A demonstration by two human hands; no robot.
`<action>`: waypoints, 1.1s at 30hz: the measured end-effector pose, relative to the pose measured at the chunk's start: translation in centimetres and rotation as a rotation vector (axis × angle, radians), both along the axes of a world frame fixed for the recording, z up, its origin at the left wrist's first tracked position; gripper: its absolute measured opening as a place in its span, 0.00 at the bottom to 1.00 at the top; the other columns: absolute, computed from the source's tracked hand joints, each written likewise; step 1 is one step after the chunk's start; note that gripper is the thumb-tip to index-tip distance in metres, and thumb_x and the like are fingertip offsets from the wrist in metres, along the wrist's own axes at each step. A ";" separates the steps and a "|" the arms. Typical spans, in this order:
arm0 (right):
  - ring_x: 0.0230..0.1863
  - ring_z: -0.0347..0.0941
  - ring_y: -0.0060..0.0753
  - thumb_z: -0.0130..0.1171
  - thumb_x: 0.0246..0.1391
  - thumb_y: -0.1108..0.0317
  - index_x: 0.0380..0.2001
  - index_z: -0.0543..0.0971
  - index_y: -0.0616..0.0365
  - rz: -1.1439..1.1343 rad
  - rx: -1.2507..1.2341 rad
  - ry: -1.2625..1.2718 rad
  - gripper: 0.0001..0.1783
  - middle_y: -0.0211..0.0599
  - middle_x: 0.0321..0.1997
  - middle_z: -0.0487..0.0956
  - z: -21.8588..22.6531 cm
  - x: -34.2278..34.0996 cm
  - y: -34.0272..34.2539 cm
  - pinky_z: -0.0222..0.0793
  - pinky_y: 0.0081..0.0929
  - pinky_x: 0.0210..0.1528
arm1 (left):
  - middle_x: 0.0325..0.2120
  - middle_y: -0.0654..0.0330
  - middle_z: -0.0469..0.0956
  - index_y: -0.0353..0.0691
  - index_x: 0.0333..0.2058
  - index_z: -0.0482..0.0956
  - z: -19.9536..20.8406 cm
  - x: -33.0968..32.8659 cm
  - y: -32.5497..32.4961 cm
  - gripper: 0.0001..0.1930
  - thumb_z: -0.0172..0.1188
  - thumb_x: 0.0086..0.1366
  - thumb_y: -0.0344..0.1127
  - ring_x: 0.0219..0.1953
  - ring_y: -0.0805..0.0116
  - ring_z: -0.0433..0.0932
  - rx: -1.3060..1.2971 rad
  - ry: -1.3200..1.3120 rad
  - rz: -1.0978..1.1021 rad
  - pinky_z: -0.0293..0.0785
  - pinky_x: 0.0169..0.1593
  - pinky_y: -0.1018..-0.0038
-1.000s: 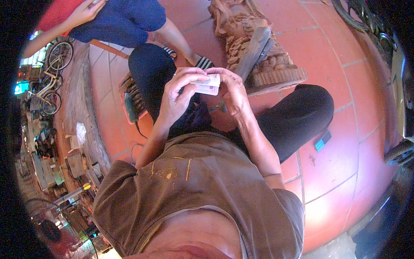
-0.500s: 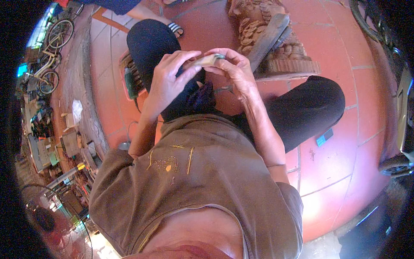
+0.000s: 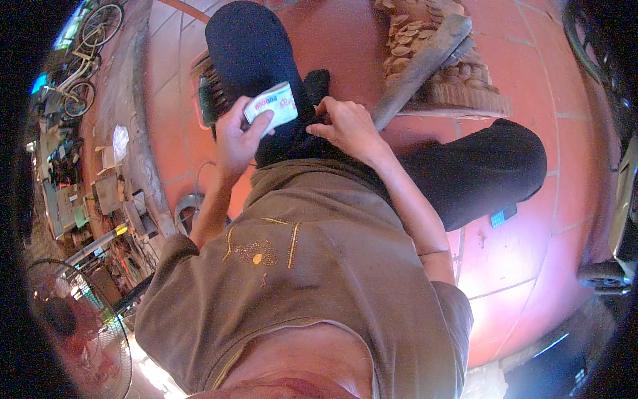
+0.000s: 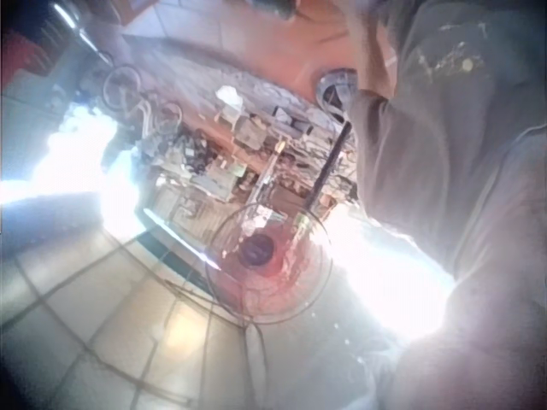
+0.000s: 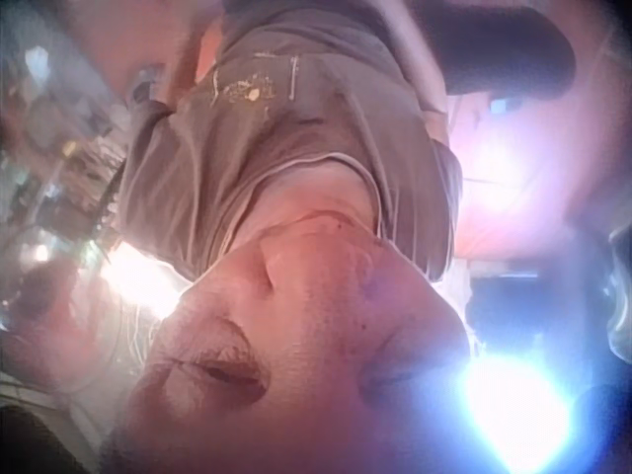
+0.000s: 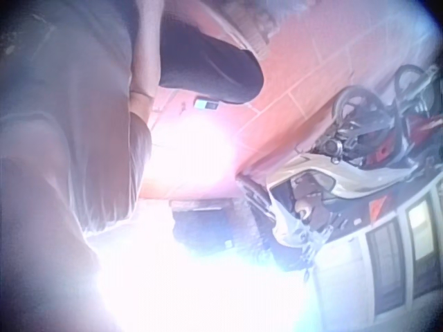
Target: The person sits on the floor and carves a wooden sculpture using a chisel and mallet. They pause briefly to handle a wallet and cash before resuming the carving work.
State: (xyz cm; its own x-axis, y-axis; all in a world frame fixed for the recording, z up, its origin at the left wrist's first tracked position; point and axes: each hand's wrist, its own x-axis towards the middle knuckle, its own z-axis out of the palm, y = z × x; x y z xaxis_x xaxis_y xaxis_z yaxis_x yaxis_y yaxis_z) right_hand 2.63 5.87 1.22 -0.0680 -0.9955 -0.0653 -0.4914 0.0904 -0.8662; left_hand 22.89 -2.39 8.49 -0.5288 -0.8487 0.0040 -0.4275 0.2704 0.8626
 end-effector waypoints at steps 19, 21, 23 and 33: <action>0.26 0.81 0.31 0.62 0.52 0.69 0.33 0.82 0.64 -0.113 -0.049 -0.444 0.09 0.43 0.26 0.83 0.9 1.1 0.2 0.75 0.30 0.30 | 0.25 0.48 0.78 0.37 0.34 0.77 -4.2 0.0 3.5 0.08 0.64 0.58 0.31 0.27 0.46 0.78 -0.397 -0.332 -0.282 0.74 0.30 0.60; 0.26 0.81 0.34 0.62 0.51 0.69 0.32 0.82 0.63 -0.104 -0.112 -0.373 0.08 0.44 0.25 0.82 1.8 1.1 0.4 0.74 0.32 0.31 | 0.28 0.49 0.79 0.37 0.35 0.78 -5.1 -0.7 3.0 0.08 0.65 0.57 0.30 0.29 0.49 0.80 -0.440 -0.220 -0.257 0.75 0.31 0.61; 0.26 0.81 0.40 0.63 0.49 0.68 0.30 0.82 0.62 -0.121 -0.160 -0.302 0.08 0.45 0.25 0.82 3.2 0.6 0.7 0.74 0.34 0.31 | 0.32 0.49 0.80 0.37 0.36 0.80 -4.9 -1.3 3.2 0.08 0.65 0.56 0.30 0.33 0.51 0.81 -0.503 -0.204 -0.230 0.76 0.34 0.62; 0.31 0.80 0.47 0.63 0.46 0.67 0.26 0.81 0.58 -0.015 -0.353 -0.028 0.06 0.42 0.27 0.80 5.5 0.9 0.9 0.74 0.40 0.35 | 0.31 0.45 0.82 0.33 0.34 0.81 -6.2 -2.1 2.7 0.07 0.63 0.55 0.27 0.36 0.45 0.82 -0.261 -0.172 -0.355 0.77 0.39 0.62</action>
